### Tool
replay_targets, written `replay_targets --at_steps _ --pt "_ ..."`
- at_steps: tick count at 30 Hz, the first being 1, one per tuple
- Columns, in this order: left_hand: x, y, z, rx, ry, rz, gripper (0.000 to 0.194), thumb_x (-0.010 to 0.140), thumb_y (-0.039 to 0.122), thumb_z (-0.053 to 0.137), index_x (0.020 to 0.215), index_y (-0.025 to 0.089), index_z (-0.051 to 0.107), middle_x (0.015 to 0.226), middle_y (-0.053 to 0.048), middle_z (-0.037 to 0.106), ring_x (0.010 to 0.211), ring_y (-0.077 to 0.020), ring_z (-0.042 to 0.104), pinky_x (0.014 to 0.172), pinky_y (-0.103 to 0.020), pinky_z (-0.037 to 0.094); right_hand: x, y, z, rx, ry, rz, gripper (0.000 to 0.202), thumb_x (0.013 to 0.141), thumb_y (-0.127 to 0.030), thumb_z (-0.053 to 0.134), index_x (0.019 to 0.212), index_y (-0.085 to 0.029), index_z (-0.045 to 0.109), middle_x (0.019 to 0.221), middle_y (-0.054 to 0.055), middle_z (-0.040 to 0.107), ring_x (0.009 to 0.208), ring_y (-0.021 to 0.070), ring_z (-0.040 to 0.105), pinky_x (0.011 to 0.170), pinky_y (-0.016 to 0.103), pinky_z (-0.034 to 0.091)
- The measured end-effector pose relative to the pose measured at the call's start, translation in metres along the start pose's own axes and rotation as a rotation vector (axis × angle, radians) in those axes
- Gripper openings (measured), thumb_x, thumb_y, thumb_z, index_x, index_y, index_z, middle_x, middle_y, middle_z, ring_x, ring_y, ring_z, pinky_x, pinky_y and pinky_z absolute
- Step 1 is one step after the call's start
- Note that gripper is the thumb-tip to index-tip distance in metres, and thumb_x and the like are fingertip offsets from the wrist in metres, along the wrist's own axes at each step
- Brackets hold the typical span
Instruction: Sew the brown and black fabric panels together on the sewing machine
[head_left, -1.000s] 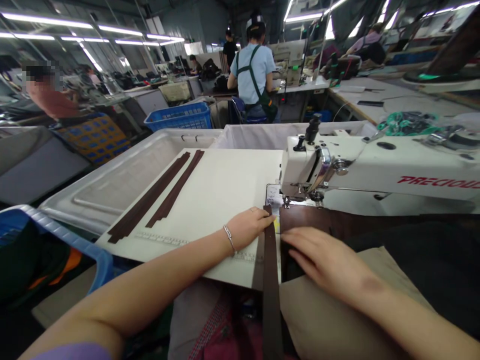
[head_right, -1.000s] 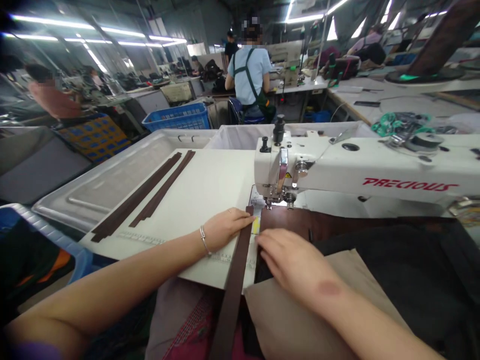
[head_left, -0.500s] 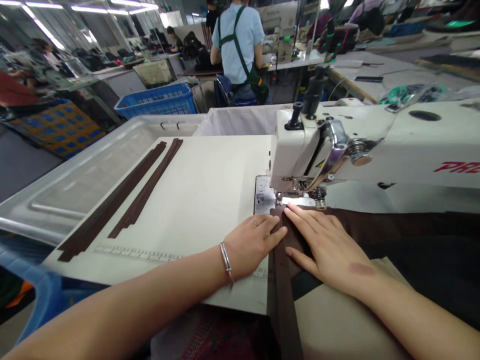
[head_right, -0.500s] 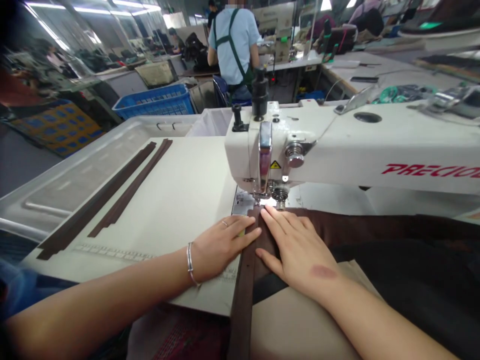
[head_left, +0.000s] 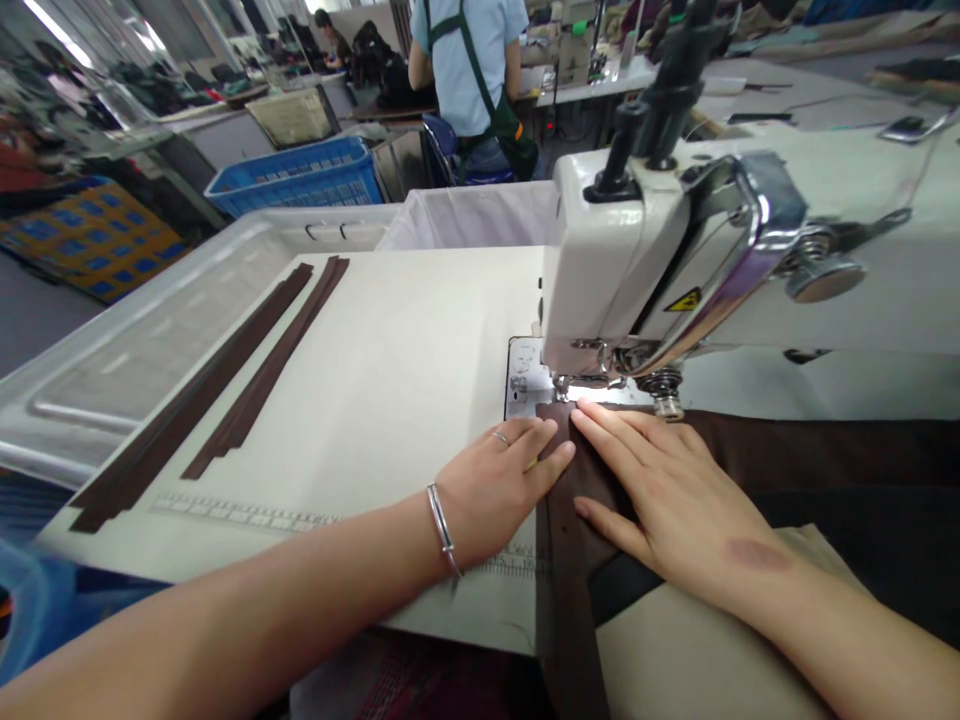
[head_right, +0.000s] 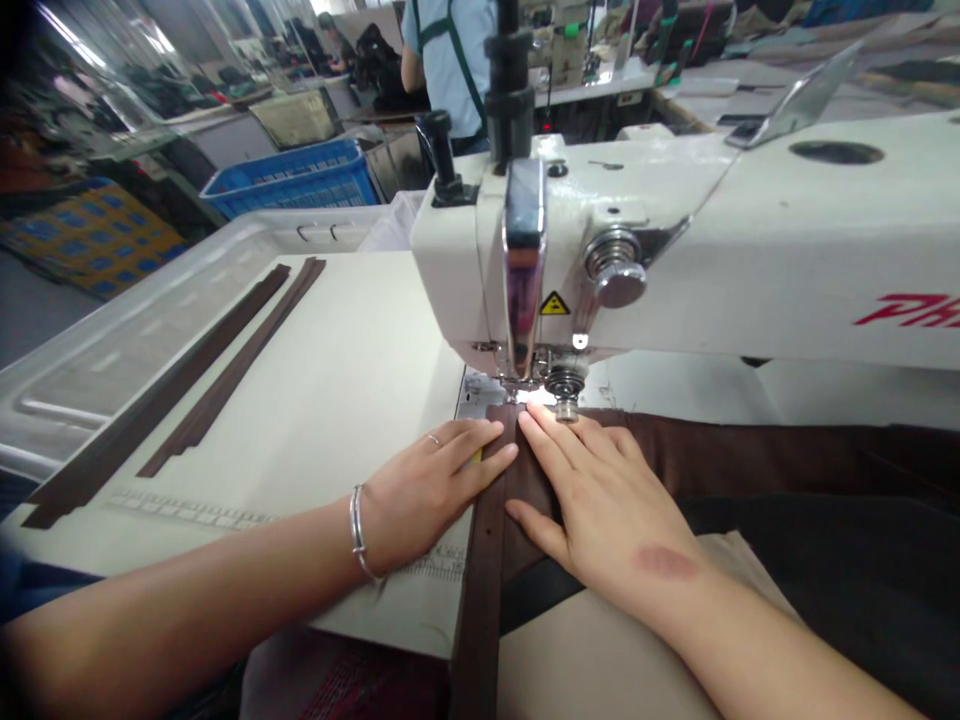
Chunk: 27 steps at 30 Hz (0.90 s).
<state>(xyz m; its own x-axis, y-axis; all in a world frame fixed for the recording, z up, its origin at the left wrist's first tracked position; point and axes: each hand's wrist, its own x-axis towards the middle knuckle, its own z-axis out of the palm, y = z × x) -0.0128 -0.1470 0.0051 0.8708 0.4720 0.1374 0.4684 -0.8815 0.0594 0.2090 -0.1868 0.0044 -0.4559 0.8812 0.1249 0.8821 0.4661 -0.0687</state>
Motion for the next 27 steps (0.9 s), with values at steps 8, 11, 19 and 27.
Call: replay_targets --at_steps 8,11,19,27 --pt "0.001 -0.001 0.000 -0.011 -0.007 0.002 0.044 0.093 0.016 0.037 0.136 0.006 0.041 0.136 -0.020 0.042 0.127 -0.0295 0.040 0.109 -0.046 0.037 -0.002 0.001 0.002 -0.018 -0.011 0.005 0.072 0.089 -0.055 0.045 0.147 -0.018 0.027 0.152 0.006 0.030 0.121 0.0310 0.042 0.093 0.049 0.038" --pt "0.001 -0.001 0.000 -0.018 -0.009 0.002 0.045 0.093 0.016 0.037 0.136 0.005 0.040 0.137 -0.021 0.041 0.127 -0.0302 0.039 0.109 -0.046 0.037 -0.001 0.001 0.002 -0.020 -0.007 0.008 0.072 0.089 -0.054 0.045 0.147 -0.018 0.026 0.152 0.006 0.030 0.122 0.0308 0.042 0.094 0.049 0.038" --pt "0.006 -0.003 0.004 -0.018 0.016 0.014 0.043 0.092 0.015 0.037 0.134 0.005 0.041 0.136 -0.021 0.042 0.129 -0.0284 0.039 0.110 -0.046 0.036 -0.002 0.003 0.001 -0.027 -0.008 0.021 0.071 0.089 -0.054 0.045 0.147 -0.018 0.027 0.150 0.008 0.034 0.123 0.0310 0.041 0.093 0.048 0.037" --pt "0.010 -0.004 0.007 0.010 0.022 0.024 0.042 0.094 0.016 0.038 0.135 0.006 0.039 0.137 -0.019 0.042 0.131 -0.0260 0.036 0.112 -0.044 0.034 0.002 0.007 0.004 -0.044 -0.002 0.028 0.072 0.088 -0.053 0.045 0.148 -0.018 0.025 0.148 0.008 0.037 0.122 0.0318 0.041 0.092 0.049 0.037"
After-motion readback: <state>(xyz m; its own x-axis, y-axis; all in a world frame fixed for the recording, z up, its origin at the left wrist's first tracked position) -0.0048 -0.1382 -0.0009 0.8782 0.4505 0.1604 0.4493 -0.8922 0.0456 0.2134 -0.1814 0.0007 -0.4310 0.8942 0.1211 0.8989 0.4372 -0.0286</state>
